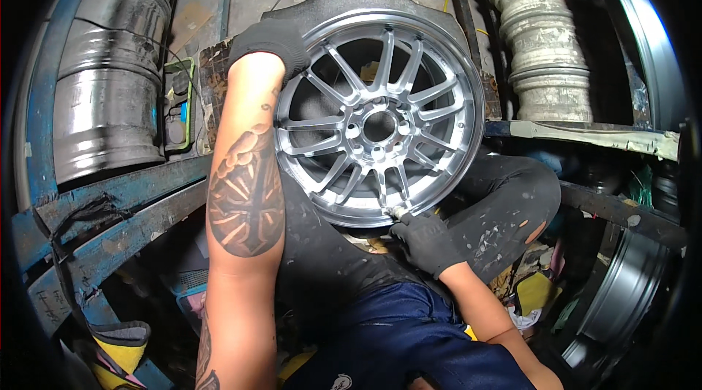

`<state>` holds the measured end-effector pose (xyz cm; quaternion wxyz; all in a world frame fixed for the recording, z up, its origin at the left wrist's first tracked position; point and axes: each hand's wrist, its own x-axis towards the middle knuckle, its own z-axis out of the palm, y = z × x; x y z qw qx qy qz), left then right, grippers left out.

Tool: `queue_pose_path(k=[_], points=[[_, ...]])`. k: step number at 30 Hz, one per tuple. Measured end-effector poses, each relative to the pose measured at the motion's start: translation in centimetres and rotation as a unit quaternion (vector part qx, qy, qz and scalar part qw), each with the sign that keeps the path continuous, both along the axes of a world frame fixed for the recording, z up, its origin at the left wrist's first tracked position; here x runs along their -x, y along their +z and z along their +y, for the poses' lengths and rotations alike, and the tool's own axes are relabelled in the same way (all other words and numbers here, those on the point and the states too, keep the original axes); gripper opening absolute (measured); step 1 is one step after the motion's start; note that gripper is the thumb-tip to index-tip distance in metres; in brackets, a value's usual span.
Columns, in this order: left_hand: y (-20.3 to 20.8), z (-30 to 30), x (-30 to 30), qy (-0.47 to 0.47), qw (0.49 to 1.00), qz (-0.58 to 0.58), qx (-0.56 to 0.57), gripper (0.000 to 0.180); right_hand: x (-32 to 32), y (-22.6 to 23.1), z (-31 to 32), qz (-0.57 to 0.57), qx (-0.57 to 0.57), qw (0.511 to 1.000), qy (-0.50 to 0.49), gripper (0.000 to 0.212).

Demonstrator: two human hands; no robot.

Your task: The person scrubs a silver alloy wheel with a small abrasive pad, focusing on the spokes and rim. They rotate the wheel to access different areas and continue scrubbing by hand.

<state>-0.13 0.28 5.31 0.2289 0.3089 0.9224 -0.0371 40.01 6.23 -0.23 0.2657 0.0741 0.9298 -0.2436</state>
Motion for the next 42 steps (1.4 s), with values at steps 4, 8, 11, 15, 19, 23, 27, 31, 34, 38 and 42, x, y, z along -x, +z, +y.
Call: queue_pose_path(k=[4, 8, 11, 15, 19, 23, 27, 31, 34, 38, 42], points=[[-0.5, -0.3, -0.4, -0.001, 1.000, 0.003, -0.015, 0.040, -0.1, -0.4, -0.3, 0.021, 0.052, 0.997, 0.046, 0.019], [-1.4, -1.2, 0.3, -0.012, 0.999, 0.018, -0.046, 0.048, -0.3, -3.5, -0.9, -0.030, 0.060, 0.992, 0.107, 0.017], [-2.0, -0.7, 0.5, -0.041, 0.998, 0.006, -0.039, 0.047, -0.5, -3.8, -1.8, -0.030, 0.082, 0.990, 0.115, 0.019], [-2.0, -1.0, 0.8, -0.037, 0.998, 0.006, -0.051, 0.047, 1.2, -4.0, -2.5, -0.089, 0.072, 0.976, 0.184, 0.024], [-2.1, -0.7, 0.7, -0.041, 0.997, 0.010, -0.064, 0.048, 2.7, -3.9, -2.8, -0.123, 0.062, 0.966, 0.219, 0.027], [-1.3, -0.4, 0.3, -0.056, 0.993, 0.018, -0.103, 0.049, 2.2, -4.8, -2.0, -0.101, 0.132, 0.968, 0.187, 0.028], [-2.4, -0.8, 0.7, -0.042, 0.987, 0.038, -0.150, 0.049, 1.8, -4.7, -1.3, -0.075, 0.145, 0.975, 0.150, 0.027], [-2.8, 0.0, 0.5, -0.047, 0.982, 0.048, -0.176, 0.051, 1.8, -5.5, -2.2, -0.079, 0.124, 0.980, 0.134, 0.029], [-2.5, -0.2, 0.4, -0.053, 0.980, 0.042, -0.186, 0.052, 3.3, -5.4, -3.4, -0.076, 0.110, 0.974, 0.183, 0.026], [-2.5, 0.2, 0.7, -0.063, 0.979, 0.028, -0.192, 0.051, 3.5, -4.9, -3.1, -0.093, 0.085, 0.968, 0.216, 0.025], [-2.8, 0.5, 1.0, -0.066, 0.979, 0.030, -0.192, 0.049, 1.8, -5.0, -1.1, -0.124, 0.012, 0.962, 0.243, 0.022]])
